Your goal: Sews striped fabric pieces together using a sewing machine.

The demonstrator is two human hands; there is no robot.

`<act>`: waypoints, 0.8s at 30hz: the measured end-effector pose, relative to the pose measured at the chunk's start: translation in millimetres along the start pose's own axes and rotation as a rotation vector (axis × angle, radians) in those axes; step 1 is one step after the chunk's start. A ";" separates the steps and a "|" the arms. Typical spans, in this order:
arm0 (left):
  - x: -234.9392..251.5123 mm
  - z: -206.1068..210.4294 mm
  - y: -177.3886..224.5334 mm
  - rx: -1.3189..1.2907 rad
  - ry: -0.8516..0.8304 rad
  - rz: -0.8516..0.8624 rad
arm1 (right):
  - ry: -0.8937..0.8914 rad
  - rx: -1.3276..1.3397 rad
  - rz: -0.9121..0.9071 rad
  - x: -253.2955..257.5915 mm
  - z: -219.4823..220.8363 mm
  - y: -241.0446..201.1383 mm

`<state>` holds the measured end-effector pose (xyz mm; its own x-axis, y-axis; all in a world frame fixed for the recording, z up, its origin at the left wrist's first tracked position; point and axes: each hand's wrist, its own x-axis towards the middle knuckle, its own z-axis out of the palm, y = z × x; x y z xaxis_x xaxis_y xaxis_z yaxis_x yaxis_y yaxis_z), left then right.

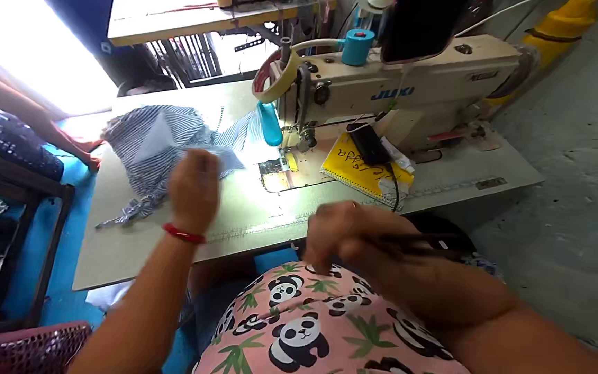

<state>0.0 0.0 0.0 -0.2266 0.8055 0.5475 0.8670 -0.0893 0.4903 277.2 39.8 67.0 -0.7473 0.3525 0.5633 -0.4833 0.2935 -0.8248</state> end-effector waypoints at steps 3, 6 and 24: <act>-41.0 62.0 43.9 -0.016 -0.200 0.045 | 0.115 -0.297 0.088 -7.8 -16.1 51.2; -70.9 101.1 69.4 -0.086 -0.317 0.106 | 0.128 -0.571 0.306 -17.1 -23.5 90.9; -126.1 48.3 20.7 0.327 -0.330 0.064 | 0.182 -1.230 0.704 -65.2 -80.1 75.2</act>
<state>67.9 -75.1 -91.7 -0.0613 0.9523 0.2990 0.9810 0.0022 0.1942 326.1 110.0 -27.8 -0.5478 0.8253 0.1371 0.7241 0.5499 -0.4164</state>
